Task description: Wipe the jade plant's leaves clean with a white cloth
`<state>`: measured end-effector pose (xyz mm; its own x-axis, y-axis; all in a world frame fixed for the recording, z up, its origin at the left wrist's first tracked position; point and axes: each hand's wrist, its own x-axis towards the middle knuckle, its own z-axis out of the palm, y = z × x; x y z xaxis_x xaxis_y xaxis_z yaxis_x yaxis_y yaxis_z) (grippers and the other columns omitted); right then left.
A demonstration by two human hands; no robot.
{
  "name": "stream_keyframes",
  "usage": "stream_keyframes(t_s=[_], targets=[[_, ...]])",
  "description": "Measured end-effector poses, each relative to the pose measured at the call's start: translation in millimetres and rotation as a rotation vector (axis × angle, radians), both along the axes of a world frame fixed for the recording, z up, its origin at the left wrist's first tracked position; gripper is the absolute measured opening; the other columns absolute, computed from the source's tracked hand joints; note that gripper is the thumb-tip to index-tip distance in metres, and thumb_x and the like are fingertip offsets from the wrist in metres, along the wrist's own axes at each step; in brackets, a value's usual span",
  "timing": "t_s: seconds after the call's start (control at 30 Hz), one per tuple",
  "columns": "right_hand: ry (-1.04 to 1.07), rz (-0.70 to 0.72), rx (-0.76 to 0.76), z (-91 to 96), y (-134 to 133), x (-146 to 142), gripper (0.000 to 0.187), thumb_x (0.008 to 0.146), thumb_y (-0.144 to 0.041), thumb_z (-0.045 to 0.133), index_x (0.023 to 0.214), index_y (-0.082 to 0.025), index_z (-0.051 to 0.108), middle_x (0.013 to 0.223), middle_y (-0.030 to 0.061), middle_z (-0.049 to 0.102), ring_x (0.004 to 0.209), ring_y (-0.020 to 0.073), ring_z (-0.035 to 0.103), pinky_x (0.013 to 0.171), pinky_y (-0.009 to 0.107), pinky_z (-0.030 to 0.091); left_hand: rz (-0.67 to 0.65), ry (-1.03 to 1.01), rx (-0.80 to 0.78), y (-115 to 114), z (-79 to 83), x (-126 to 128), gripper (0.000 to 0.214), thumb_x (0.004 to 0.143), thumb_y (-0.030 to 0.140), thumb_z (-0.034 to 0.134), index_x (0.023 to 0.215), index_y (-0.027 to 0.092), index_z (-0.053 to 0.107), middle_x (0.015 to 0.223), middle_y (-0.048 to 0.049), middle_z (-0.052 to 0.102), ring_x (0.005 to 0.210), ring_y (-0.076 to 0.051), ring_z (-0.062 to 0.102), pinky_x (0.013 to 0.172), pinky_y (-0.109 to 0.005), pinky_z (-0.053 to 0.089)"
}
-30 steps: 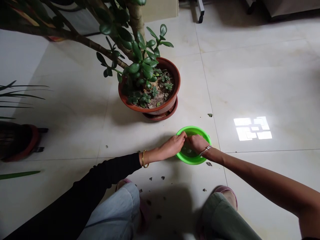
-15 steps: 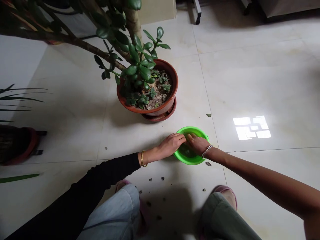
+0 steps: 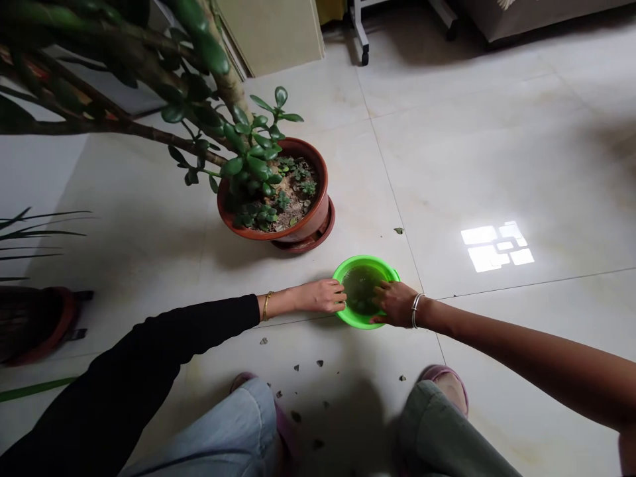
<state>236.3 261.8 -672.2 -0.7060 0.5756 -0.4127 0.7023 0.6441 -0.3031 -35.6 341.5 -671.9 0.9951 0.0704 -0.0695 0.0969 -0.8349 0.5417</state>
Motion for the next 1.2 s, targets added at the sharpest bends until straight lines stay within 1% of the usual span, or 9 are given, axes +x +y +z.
stream_keyframes(t_s=[0.1, 0.17, 0.27, 0.4, 0.53, 0.7, 0.93, 1.07, 1.2], targets=[[0.026, 0.055, 0.025, -2.3, -4, 8, 0.058, 0.093, -0.065, 0.071, 0.115, -0.012, 0.079, 0.113, 0.0192, 0.076, 0.104, 0.0318, 0.068, 0.086, 0.043, 0.057, -0.029, 0.002, -0.022, 8, 3.2, 6, 0.030, 0.095, 0.006, 0.056, 0.071, 0.022, 0.057, 0.081, -0.0052, 0.063, 0.077, -0.017, 0.052, 0.073, -0.031, 0.043], [0.044, 0.100, 0.081, -6.0, -6, 16, 0.048, 0.089, -0.052, 0.081, 0.115, -0.012, 0.078, 0.113, 0.0180, 0.075, 0.103, 0.0306, 0.067, 0.084, 0.041, 0.056, -0.049, 0.010, -0.027, 15, 6.8, 12, 0.031, 0.097, 0.008, 0.054, 0.070, 0.022, 0.056, 0.080, -0.0052, 0.063, 0.076, -0.017, 0.052, 0.073, -0.031, 0.043], [0.061, 0.121, 0.177, -10.5, -9, 31, 0.021, 0.095, -0.018, 0.069, 0.114, -0.014, 0.077, 0.112, 0.0163, 0.075, 0.100, 0.0262, 0.066, 0.080, 0.037, 0.054, -0.085, 0.041, -0.022, 22, 13.8, 25, 0.034, 0.100, 0.012, 0.049, 0.067, 0.022, 0.052, 0.080, -0.0059, 0.063, 0.075, -0.017, 0.052, 0.073, -0.031, 0.045], [0.055, 0.066, 0.228, -9.5, -16, 65, 0.029, 0.097, -0.006, 0.055, 0.113, -0.016, 0.077, 0.116, 0.0155, 0.074, 0.100, 0.0260, 0.064, 0.079, 0.038, 0.054, -0.136, 0.068, -0.012, 30, 22.4, 58, 0.036, 0.103, 0.014, 0.044, 0.069, 0.023, 0.053, 0.084, -0.0074, 0.066, 0.079, -0.019, 0.054, 0.078, -0.031, 0.048], [0.022, -0.038, 0.273, -3.4, -26, 116, 0.035, 0.096, -0.002, 0.052, 0.116, -0.017, 0.077, 0.116, 0.0161, 0.074, 0.102, 0.0259, 0.064, 0.082, 0.038, 0.056, -0.192, 0.047, 0.003, 40, 23.0, 115, 0.038, 0.104, 0.014, 0.041, 0.071, 0.024, 0.056, 0.088, -0.0089, 0.068, 0.085, -0.020, 0.056, 0.085, -0.033, 0.050], [-0.052, -0.177, 0.306, 0.4, -46, 198, 0.044, 0.092, 0.003, 0.049, 0.120, -0.016, 0.078, 0.122, 0.0187, 0.074, 0.102, 0.0270, 0.067, 0.085, 0.042, 0.060, -0.278, -0.029, 0.043, 48, 13.3, 208, 0.045, 0.106, 0.011, 0.034, 0.072, 0.025, 0.060, 0.094, -0.0108, 0.070, 0.092, -0.022, 0.057, 0.092, -0.037, 0.050], [-0.089, -0.364, 0.352, -17.8, -92, 307, 0.049, 0.089, 0.002, 0.046, 0.120, -0.019, 0.077, 0.119, 0.0157, 0.074, 0.098, 0.0252, 0.065, 0.088, 0.041, 0.059, -0.385, -0.096, 0.071, 40, -4.4, 332, 0.048, 0.105, 0.005, 0.034, 0.076, 0.024, 0.067, 0.103, -0.0114, 0.072, 0.101, -0.022, 0.060, 0.097, -0.037, 0.048], [-0.126, -0.453, 0.279, -25.7, -114, 341, 0.043, 0.089, 0.001, 0.048, 0.114, -0.019, 0.077, 0.112, 0.0146, 0.074, 0.093, 0.0243, 0.063, 0.085, 0.039, 0.055, -0.443, -0.088, 0.094, 29, -11.8, 380, 0.049, 0.104, 0.001, 0.033, 0.083, 0.023, 0.071, 0.108, -0.0128, 0.073, 0.106, -0.022, 0.061, 0.100, -0.037, 0.048], [-0.147, -0.513, 0.240, -25.5, -122, 358, 0.037, 0.090, -0.002, 0.051, 0.113, -0.016, 0.076, 0.107, 0.0176, 0.073, 0.091, 0.0259, 0.061, 0.083, 0.040, 0.051, -0.483, -0.073, 0.113, 21, -12.7, 406, 0.051, 0.103, -0.002, 0.031, 0.094, 0.022, 0.075, 0.115, -0.0128, 0.073, 0.113, -0.022, 0.062, 0.105, -0.039, 0.049]])
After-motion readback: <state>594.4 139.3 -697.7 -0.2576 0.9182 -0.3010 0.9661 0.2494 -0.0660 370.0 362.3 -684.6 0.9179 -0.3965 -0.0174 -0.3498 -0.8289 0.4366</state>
